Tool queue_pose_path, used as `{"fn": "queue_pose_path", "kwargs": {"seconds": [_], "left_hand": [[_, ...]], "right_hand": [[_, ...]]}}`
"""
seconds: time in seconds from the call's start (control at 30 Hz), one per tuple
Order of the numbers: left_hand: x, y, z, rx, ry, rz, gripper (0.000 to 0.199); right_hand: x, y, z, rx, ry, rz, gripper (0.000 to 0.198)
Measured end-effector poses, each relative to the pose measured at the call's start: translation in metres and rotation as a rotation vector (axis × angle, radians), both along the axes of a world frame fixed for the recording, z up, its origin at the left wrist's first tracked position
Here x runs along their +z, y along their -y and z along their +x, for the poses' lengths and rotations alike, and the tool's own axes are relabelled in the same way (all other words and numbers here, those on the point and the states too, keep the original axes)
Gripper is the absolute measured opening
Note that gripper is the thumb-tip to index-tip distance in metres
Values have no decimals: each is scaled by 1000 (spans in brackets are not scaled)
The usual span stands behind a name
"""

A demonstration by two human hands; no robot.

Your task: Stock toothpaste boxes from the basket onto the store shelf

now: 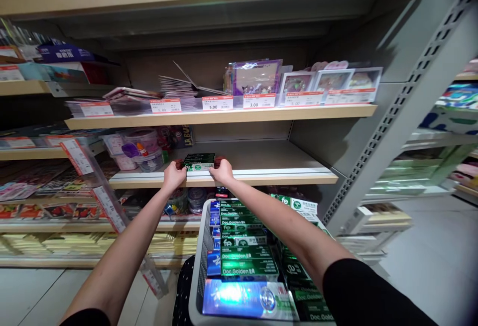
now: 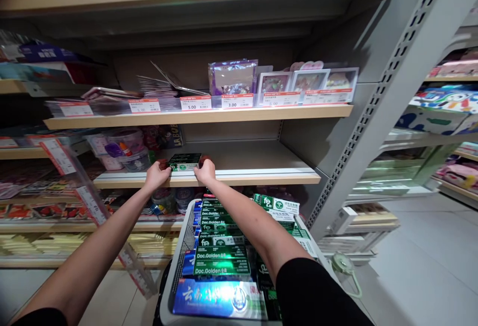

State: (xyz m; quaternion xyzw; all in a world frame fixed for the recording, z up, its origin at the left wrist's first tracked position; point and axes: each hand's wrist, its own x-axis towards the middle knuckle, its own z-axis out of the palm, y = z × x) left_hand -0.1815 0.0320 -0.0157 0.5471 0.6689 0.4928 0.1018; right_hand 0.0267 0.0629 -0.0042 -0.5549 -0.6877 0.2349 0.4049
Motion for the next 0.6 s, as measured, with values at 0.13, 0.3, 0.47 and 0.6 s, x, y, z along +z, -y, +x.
{"fn": "queue_pose_path", "kwargs": {"seconds": [0.13, 0.3, 0.47, 0.6], "left_hand": [[5, 13, 5, -7, 9, 26, 38], [2, 39, 14, -22, 112, 91, 39], [-16, 82, 30, -82, 225, 204, 37], [-23, 135, 56, -257, 229, 156, 36]], "right_hand": [[-3, 1, 6, 18, -147, 5, 38], [-8, 18, 22, 104, -296, -47, 48], [-9, 60, 57, 193, -380, -71, 40], [1, 103, 97, 359, -391, -111, 31]]}}
